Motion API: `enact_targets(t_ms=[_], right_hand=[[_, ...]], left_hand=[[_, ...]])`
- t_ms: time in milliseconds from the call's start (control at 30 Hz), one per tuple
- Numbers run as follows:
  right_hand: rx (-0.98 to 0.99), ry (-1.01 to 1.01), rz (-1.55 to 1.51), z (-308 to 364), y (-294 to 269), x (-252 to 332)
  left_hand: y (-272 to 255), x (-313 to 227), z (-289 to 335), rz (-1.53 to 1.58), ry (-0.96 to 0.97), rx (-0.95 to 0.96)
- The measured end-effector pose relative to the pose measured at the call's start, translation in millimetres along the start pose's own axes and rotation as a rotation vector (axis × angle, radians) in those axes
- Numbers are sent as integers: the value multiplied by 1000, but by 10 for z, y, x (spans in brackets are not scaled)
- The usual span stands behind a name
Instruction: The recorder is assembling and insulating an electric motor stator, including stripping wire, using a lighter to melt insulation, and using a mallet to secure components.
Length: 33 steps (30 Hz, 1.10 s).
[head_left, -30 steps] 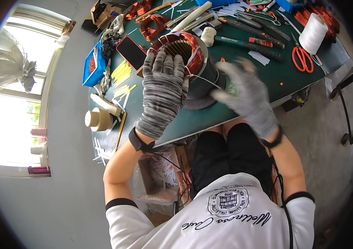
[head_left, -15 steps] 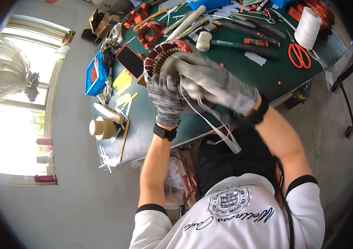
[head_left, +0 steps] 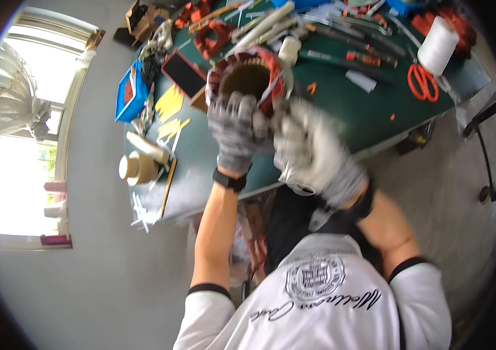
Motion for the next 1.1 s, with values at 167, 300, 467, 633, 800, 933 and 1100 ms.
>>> enact_targets(t_ms=[167, 300, 467, 633, 800, 933, 1100], right_hand=[[290, -54, 722, -220, 311, 74], [-91, 12, 605, -100, -195, 380], [189, -71, 1215, -574, 132, 1016], [-1024, -1118, 2720, 243, 291, 1517], [-312, -1189, 2183, 523, 275, 756], [-427, -1136, 2357, 205, 277, 471], [-312, -1482, 2097, 103, 316, 460]], left_hand=[[3, 345, 139, 216, -203, -2], [-162, 50, -62, 187, -16, 26], [-122, 23, -214, 316, -122, 127], [-134, 64, -262, 276, -208, 309], [-110, 68, -309, 296, -288, 371], [-93, 99, -341, 385, -409, 502], [-75, 37, -374, 232, 11, 583]])
Point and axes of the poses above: each hand's wrist, its own z-axis away from the middle knuckle, its own y-axis out of the palm, x = y × z, the point moved 8 cm from there along -z, towards the middle knuckle, and after that the axes turned 9 degrees about z, right-handed, at the moved point
